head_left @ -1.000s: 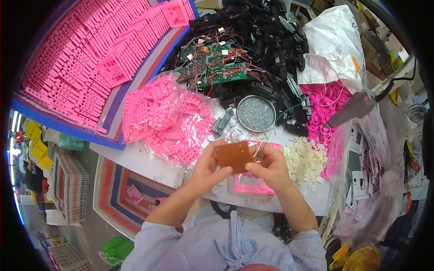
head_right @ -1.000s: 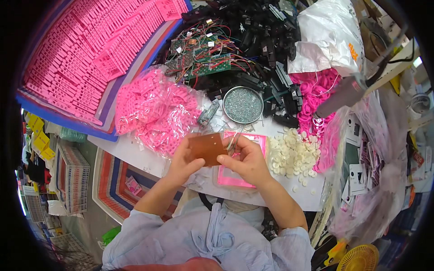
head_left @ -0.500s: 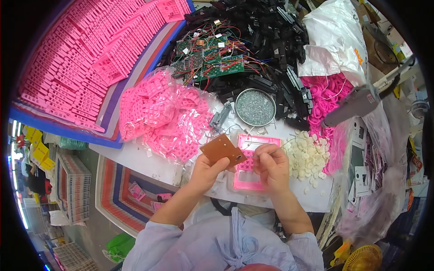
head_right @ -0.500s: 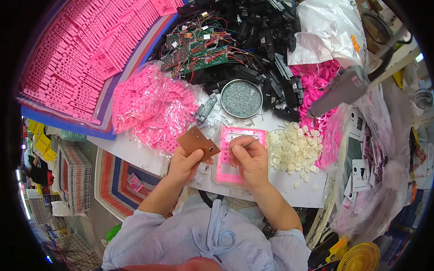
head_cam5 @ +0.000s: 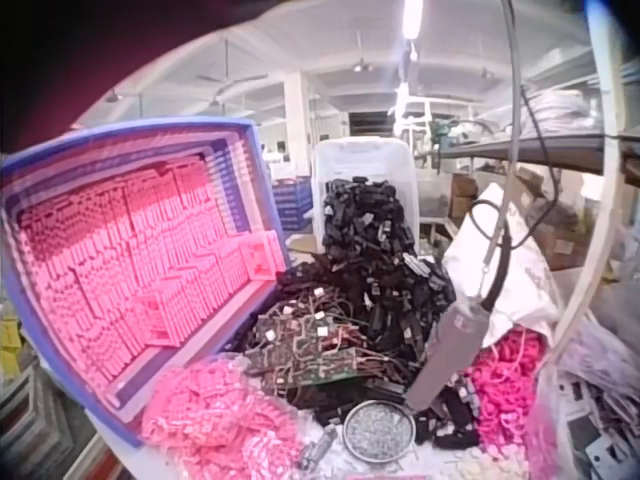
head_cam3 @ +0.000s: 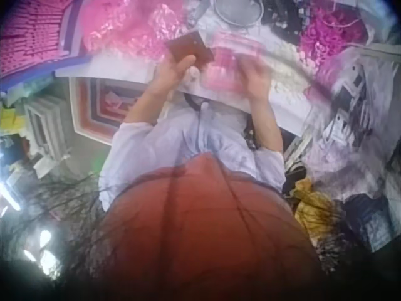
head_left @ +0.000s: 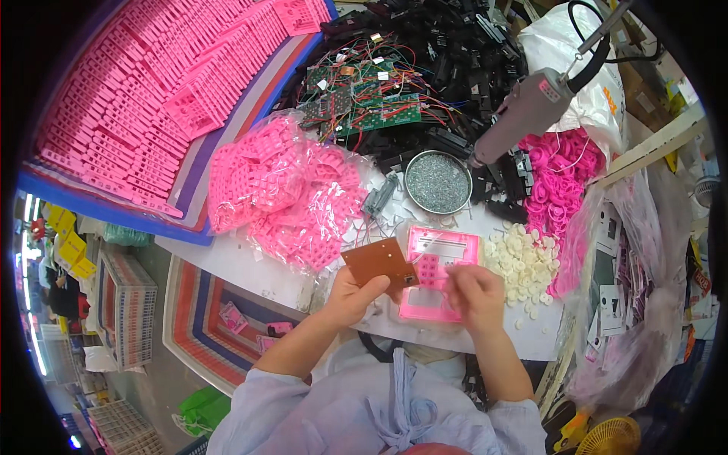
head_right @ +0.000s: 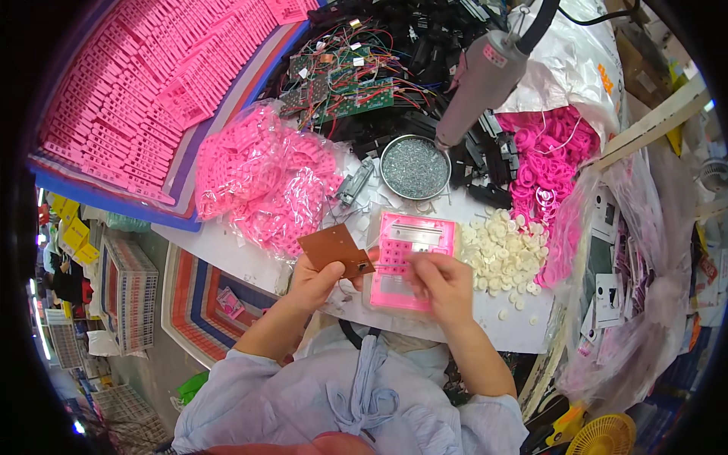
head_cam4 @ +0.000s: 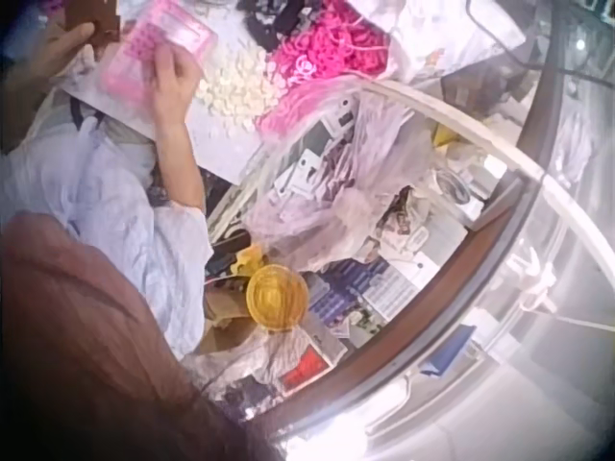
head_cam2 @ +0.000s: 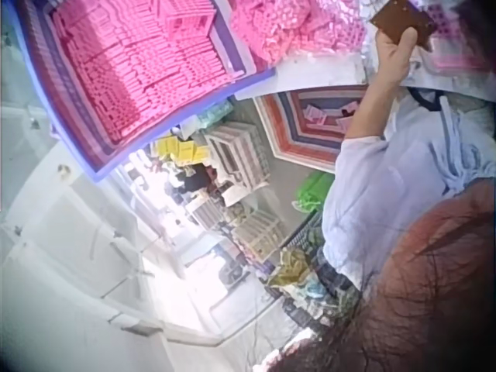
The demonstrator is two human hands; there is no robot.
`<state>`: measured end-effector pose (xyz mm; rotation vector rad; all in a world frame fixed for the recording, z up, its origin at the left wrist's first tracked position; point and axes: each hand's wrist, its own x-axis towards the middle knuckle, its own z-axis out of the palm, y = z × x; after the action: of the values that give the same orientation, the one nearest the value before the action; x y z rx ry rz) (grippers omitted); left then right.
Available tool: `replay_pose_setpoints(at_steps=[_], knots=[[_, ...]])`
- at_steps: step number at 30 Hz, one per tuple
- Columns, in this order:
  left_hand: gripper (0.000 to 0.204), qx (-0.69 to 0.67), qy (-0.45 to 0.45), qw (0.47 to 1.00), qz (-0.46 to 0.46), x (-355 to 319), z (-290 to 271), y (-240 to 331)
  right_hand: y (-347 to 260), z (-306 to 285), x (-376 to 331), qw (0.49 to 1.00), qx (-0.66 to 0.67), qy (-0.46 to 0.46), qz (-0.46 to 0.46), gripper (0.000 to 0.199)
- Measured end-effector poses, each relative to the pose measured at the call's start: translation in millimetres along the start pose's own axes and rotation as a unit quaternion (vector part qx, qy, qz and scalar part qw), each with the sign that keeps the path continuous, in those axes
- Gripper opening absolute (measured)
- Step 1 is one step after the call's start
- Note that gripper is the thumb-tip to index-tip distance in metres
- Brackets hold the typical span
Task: Assembling pink plastic toy banks by installing circuit boards and decorative components using a glue gun.
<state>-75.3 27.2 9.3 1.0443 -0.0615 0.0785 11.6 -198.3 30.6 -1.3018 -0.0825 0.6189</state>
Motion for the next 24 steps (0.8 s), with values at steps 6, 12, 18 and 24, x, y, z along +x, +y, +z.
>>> replay_pose_setpoints(at_steps=[6, 12, 18, 24], knots=[[0.016, 0.387, -0.088, 0.913, 0.093, -2.4, -7.7, 15.2, 1.4, -105.8, -82.0, 0.997, -0.004, -0.068, 0.044, 0.021], [0.015, 0.421, -0.244, 0.871, 0.071, 4.1, 15.9, 14.8, -104.3, -129.2, -119.7, 0.839, -0.507, 0.056, -0.192, 0.082], [0.025, 0.451, -0.338, 0.826, -0.002, -1.4, 36.8, 11.2, -84.8, -28.4, -51.8, 0.662, -0.641, -0.351, -0.169, 0.089], [0.027, 0.406, -0.346, 0.841, -0.087, -18.7, 33.1, 2.3, -40.5, -14.8, -24.2, 0.755, -0.487, -0.394, -0.195, 0.068]])
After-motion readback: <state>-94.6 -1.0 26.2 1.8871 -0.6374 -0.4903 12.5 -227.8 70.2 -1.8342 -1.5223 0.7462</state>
